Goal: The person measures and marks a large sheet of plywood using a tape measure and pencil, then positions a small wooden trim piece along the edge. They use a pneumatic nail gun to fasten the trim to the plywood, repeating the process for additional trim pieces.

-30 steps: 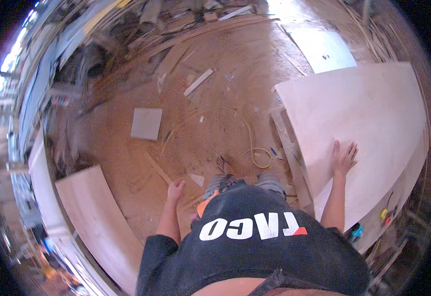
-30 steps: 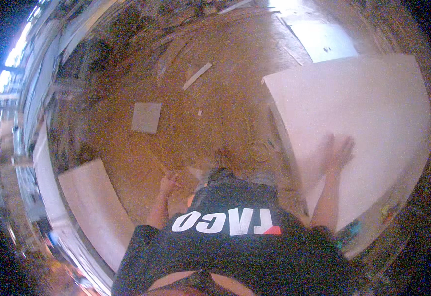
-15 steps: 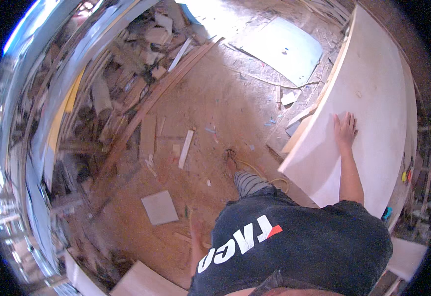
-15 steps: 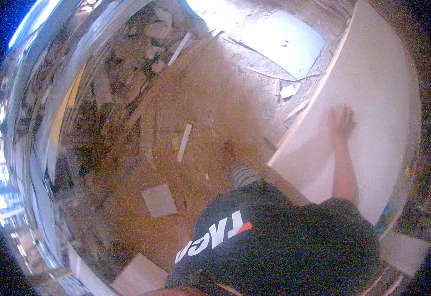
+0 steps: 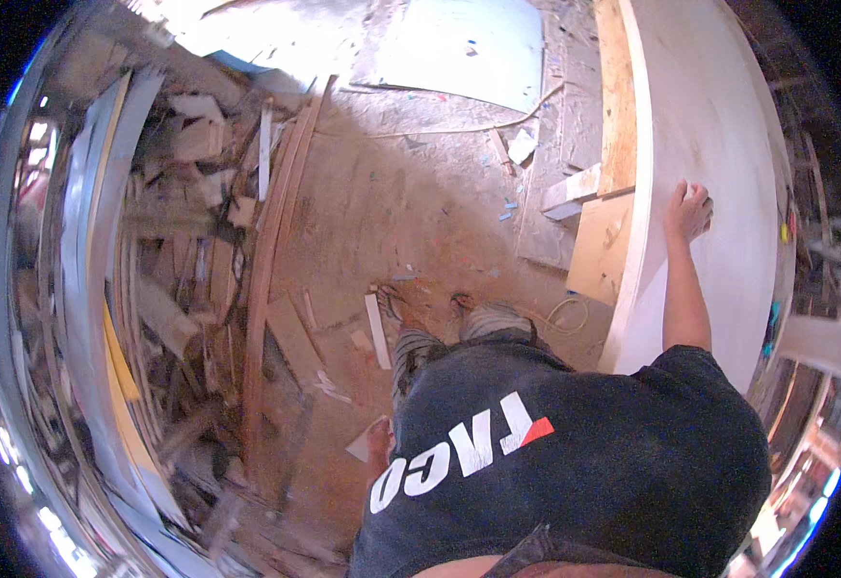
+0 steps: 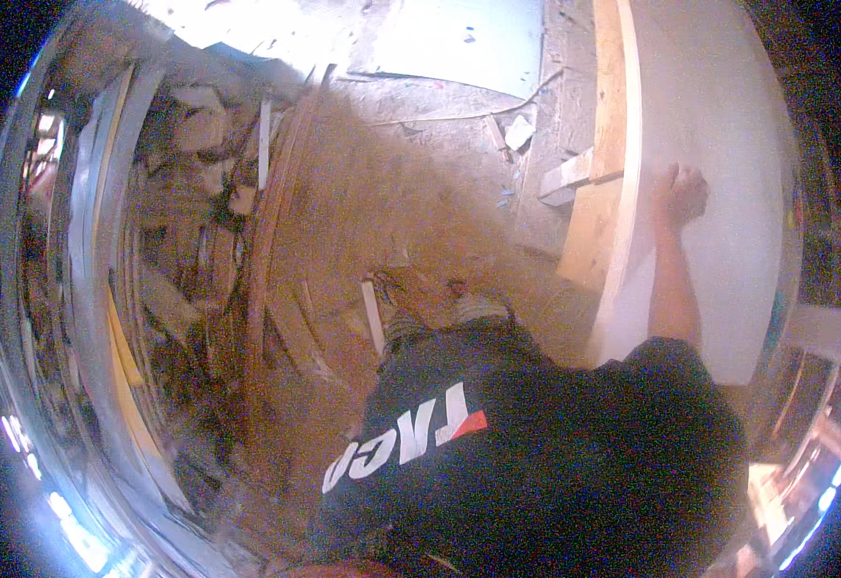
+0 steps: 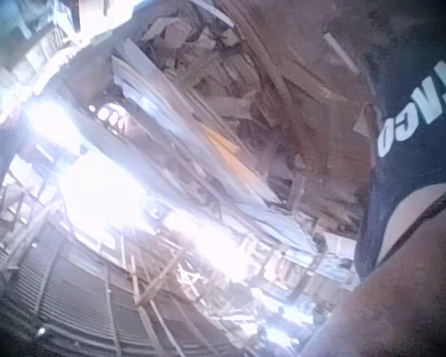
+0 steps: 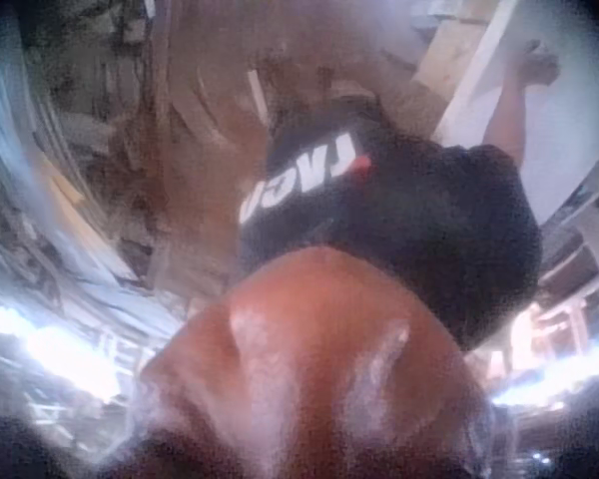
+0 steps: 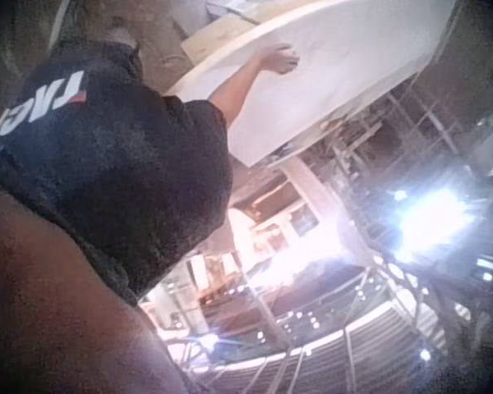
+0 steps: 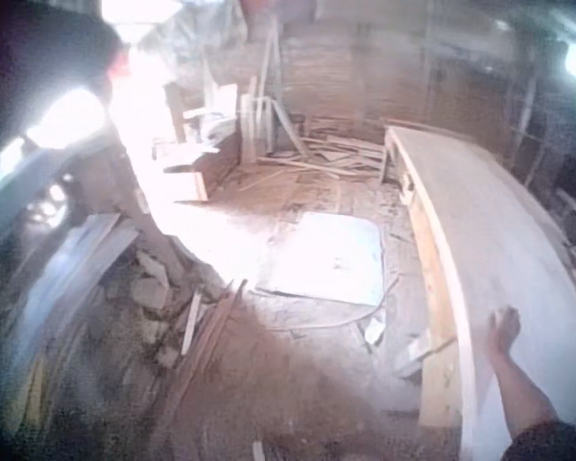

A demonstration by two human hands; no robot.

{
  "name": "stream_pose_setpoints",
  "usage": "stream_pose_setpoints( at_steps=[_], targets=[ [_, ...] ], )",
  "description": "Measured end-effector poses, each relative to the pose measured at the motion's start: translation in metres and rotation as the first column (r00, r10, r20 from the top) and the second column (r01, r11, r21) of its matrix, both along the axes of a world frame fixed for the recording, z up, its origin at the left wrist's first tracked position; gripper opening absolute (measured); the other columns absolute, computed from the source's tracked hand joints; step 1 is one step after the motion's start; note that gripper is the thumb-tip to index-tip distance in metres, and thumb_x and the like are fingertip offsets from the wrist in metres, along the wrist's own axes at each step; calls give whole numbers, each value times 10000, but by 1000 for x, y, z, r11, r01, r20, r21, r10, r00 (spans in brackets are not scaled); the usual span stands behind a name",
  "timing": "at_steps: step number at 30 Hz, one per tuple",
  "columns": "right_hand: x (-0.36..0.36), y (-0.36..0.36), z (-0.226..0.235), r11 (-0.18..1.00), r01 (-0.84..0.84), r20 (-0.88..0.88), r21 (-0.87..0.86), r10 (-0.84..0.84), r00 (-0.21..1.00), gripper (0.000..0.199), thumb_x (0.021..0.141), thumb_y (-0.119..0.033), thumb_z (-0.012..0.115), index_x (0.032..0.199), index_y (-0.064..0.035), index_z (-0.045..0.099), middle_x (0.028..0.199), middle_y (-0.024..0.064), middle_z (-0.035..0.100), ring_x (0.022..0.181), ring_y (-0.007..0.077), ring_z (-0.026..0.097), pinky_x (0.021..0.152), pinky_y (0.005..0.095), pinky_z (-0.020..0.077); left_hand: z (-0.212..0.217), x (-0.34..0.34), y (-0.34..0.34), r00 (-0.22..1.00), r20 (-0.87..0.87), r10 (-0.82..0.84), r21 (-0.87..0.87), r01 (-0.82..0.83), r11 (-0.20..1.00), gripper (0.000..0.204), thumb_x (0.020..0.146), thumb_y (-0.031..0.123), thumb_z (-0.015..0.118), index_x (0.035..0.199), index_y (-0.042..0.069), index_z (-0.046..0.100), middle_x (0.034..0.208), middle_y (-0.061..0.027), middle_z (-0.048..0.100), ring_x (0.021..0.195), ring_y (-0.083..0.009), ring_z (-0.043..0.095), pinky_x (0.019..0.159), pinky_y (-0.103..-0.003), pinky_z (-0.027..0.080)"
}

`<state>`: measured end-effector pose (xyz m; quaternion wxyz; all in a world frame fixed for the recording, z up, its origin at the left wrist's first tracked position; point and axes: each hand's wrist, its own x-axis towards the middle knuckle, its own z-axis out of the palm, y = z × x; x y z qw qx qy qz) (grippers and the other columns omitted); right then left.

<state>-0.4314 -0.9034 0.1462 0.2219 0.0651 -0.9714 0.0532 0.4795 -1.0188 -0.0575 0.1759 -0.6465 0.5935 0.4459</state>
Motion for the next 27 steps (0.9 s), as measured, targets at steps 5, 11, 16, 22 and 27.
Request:
stream_pose_setpoints(
  at_steps=[5,11,16,22,27],
  targets=[
    [16,-12,-5,990,122,-176,-69,-133,975,441,1014,-498,589,1290,-157,634,1305,124,652,1268,353,557,1043,568,441,-44,8,-248,782,196,-591,-191,622,760,334,1065,257,473,1294,163,696,1130,-163,745,1074,-387,706,944,-528,555],
    [76,-101,1,980,-185,-304,66,197,932,339,974,-332,686,1162,-51,671,1166,151,666,1143,372,611,986,540,452,-55,-134,-481,936,28,-350,-287,343,894,362,1060,245,476,1363,192,666,1243,-161,709,1143,-396,681,986,-521,541],
    [126,-220,-114,960,-276,429,-56,272,861,146,923,-269,695,906,-124,692,910,101,709,906,349,674,817,506,488,-79,-244,-525,873,-72,-483,-211,460,863,405,1049,247,495,1429,207,631,1366,-170,663,1218,-405,652,1025,-510,524],
    [50,-269,-333,965,-220,988,-140,151,33,266,901,-275,680,1086,-108,772,1045,181,767,1001,390,727,921,501,570,-88,-358,-503,920,-21,-392,170,389,905,569,1022,403,573,1530,152,529,1479,-254,575,1277,-446,618,1079,-497,490],
    [-41,-348,-435,944,-305,972,128,-58,228,315,941,-223,586,1179,-125,768,1364,191,654,1242,379,633,1064,511,499,-94,-460,-487,854,101,-510,-72,517,853,878,970,631,614,1622,97,368,1434,-355,566,1247,-509,612,1068,-528,485]
  ],
)
